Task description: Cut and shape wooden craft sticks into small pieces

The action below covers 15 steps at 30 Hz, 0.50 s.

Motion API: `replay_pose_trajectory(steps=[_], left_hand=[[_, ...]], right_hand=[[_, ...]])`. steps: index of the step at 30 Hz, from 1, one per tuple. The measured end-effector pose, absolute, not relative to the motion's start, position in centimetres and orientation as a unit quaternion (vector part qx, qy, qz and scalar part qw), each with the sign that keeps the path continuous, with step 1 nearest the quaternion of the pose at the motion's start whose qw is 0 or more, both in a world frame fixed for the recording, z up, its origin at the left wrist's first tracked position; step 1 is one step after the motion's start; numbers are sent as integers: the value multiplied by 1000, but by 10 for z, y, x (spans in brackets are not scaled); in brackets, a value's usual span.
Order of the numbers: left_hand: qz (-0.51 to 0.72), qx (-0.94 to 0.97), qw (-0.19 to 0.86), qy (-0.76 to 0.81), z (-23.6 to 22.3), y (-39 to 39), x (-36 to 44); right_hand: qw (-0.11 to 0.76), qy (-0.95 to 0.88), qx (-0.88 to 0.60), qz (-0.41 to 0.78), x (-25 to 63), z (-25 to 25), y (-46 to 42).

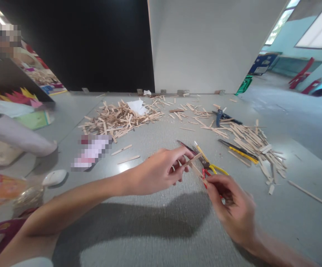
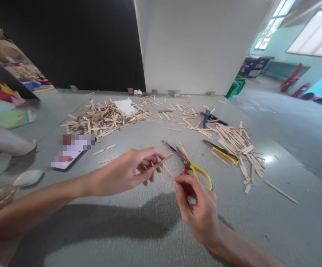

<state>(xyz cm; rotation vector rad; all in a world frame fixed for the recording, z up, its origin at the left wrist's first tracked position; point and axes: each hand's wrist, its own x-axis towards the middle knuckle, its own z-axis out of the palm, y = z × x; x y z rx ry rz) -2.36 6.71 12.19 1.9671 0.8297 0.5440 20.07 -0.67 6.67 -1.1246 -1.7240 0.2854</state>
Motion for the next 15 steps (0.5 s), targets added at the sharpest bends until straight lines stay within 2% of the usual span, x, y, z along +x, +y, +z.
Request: replay_pose_trajectory(steps=[4, 7, 9, 15], left_hand=[[201, 835, 384, 339, 118, 67, -22], [125, 868, 225, 426, 114, 84, -24], [30, 825, 121, 552, 115, 106, -33], [-59, 746, 88, 657, 126, 177, -114]], right_hand=[[499, -717, -472, 121, 201, 65, -6], [472, -734, -475, 111, 202, 64, -4], [446, -749, -478, 104, 202, 62, -3], [431, -759, -477, 102, 202, 54, 0]])
